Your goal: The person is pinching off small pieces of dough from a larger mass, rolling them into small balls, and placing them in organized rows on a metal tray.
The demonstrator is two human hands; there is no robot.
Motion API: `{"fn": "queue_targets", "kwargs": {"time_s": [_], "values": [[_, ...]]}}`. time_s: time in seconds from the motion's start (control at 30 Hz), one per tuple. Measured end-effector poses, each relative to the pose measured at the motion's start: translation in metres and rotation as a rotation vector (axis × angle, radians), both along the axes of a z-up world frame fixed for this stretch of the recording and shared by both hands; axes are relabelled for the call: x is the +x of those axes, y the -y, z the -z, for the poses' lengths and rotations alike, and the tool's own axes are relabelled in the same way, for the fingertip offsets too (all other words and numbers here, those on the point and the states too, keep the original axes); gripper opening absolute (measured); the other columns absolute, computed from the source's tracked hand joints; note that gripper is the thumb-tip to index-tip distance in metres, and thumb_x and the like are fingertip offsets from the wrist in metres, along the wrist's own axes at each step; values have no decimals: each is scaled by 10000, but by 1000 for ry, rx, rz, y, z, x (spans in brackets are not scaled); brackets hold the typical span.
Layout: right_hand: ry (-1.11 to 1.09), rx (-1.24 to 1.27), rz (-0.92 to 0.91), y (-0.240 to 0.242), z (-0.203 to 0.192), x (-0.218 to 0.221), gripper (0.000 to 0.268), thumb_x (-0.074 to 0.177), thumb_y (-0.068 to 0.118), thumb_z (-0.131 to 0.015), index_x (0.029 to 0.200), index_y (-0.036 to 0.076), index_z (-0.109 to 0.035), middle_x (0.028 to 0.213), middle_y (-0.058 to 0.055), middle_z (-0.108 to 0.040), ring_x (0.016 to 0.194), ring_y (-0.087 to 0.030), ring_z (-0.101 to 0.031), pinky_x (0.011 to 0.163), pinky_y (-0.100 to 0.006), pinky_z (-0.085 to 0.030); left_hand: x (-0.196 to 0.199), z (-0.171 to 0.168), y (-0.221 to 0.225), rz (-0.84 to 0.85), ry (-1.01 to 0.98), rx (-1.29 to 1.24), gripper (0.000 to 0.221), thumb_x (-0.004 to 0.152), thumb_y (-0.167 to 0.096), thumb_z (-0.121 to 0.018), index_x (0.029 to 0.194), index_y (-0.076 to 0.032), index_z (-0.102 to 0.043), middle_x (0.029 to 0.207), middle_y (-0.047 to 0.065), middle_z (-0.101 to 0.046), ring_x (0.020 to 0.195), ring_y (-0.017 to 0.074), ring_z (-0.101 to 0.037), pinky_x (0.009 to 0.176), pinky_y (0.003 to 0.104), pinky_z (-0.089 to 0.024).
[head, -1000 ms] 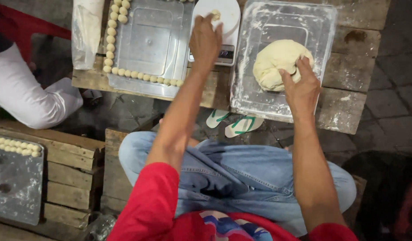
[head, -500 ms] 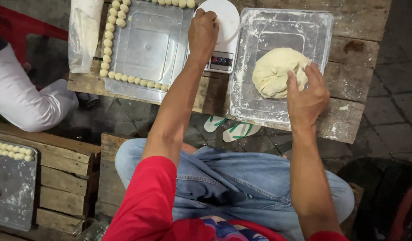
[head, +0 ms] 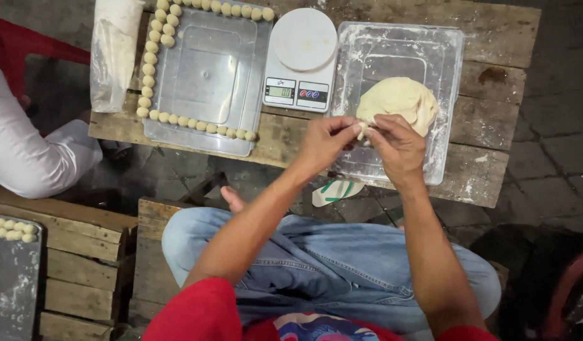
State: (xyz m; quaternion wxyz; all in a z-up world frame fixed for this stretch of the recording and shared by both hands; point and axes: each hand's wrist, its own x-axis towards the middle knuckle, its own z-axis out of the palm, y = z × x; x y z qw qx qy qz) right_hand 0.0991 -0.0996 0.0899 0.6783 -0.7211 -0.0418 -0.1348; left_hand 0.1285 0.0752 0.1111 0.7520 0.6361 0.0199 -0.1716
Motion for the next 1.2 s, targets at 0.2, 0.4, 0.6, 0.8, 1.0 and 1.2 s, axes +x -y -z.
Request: {"fn": "queue_targets", "kwargs": {"time_s": [0.2,0.4,0.6,0.8,1.0,1.2], "values": [[-146,43,144,7,2,-4,176,963,-20,-809,1113,-56,-724,938,-102,-651,819,-115,-683,731,-266,-606,4,-27,2,87,161,260,349,775,-276,-889,1084,-140,-802,915,119,-799,877,208,-767,774,362,-610],[-101,-235,382,23,-27,-3,50,1015,56,-789,1054,54,-819,844,-121,-750,756,-98,-659,662,-275,-539,21,0,3,-63,299,220,147,898,-266,-822,1029,-198,-826,987,65,-764,880,231,-766,792,337,-627],[51,-711,339,48,-49,-8,296,937,30,-916,1177,-78,-779,1028,-237,-707,805,-366,-702,664,-398,-567,19,-11,0,-123,132,102,260,916,-166,-786,1145,-43,-774,934,115,-751,708,147,-710,642,301,-636],[-74,-744,378,47,-28,-6,332,891,38,-907,1164,-95,-771,973,-205,-714,758,-319,-700,663,-391,-565,20,-7,1,-137,98,60,280,893,-154,-806,1133,-13,-770,939,137,-769,737,151,-717,625,277,-645],[-265,-668,379,55,-6,-6,249,908,126,-857,1125,18,-803,944,-148,-726,772,-253,-723,644,-304,-561,18,-11,1,-101,62,42,300,898,-147,-803,1141,22,-754,949,172,-764,760,160,-717,642,282,-651],[-427,-573,427,56,-5,-5,282,888,241,-810,1121,83,-801,962,-98,-761,792,-200,-733,673,-310,-565,15,-8,3,-86,60,42,293,901,-152,-807,1140,11,-760,945,166,-760,768,166,-725,651,284,-660]]}}
